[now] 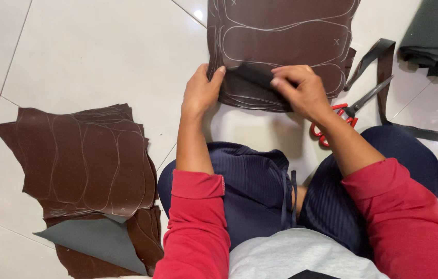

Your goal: The person sits on the floor and repeatedly rolls stacks of brown shoe insole cutouts into cylinders. They wrap a dark strap around each roll and use scissors to trim the excess strap, then tie the strap to secure the bundle.

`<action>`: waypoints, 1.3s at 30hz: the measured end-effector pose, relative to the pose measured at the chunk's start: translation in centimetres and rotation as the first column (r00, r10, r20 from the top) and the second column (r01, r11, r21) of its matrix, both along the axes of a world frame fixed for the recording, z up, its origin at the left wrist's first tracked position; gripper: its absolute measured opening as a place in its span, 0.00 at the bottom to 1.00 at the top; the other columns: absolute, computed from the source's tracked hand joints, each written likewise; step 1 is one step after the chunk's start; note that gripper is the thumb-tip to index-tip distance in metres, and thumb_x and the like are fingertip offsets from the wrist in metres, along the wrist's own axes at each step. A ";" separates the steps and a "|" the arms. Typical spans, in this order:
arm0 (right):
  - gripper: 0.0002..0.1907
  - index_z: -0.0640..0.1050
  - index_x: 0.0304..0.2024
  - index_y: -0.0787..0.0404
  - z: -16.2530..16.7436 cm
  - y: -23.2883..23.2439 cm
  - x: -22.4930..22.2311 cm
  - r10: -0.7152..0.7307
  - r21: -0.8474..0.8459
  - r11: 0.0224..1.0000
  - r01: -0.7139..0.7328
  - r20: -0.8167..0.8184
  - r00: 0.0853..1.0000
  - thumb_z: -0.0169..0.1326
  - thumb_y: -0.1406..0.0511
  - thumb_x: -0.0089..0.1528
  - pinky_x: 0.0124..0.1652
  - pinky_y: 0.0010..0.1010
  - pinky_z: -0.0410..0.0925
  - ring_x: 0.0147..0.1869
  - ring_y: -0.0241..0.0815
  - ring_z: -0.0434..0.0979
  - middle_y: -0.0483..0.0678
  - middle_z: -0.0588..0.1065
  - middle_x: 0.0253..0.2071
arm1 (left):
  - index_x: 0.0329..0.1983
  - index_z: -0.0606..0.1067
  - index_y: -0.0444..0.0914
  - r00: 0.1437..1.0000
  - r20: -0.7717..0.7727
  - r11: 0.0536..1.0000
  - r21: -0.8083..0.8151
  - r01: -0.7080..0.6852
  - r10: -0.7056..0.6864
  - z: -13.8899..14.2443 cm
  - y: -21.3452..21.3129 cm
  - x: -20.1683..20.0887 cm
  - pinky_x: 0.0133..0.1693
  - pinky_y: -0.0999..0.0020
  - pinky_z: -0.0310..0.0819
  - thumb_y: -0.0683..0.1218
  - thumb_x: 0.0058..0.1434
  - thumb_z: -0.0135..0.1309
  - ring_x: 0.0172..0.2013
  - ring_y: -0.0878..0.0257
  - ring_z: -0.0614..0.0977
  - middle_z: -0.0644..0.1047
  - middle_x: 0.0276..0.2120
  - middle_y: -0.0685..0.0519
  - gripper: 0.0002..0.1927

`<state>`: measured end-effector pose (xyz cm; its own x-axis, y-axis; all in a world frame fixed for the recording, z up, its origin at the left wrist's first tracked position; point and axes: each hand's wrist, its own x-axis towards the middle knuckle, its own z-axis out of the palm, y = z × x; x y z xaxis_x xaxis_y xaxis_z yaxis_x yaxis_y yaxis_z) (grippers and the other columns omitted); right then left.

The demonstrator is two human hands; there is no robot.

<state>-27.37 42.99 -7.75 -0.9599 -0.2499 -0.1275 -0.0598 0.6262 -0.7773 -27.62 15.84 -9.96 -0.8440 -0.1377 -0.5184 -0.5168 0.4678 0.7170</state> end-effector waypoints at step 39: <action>0.22 0.78 0.46 0.66 1.9 -5.7 3.0 0.489 0.515 0.833 -0.201 -0.515 0.704 0.62 0.58 0.56 0.54 0.44 0.71 0.57 0.57 0.77 0.57 0.78 0.53 | 0.47 0.80 0.38 0.999 0.000 0.987 -0.155 -0.043 0.044 0.4 -2.1 1.2 0.49 0.55 0.74 0.54 0.64 0.45 0.46 0.46 0.83 0.83 0.42 0.43 0.19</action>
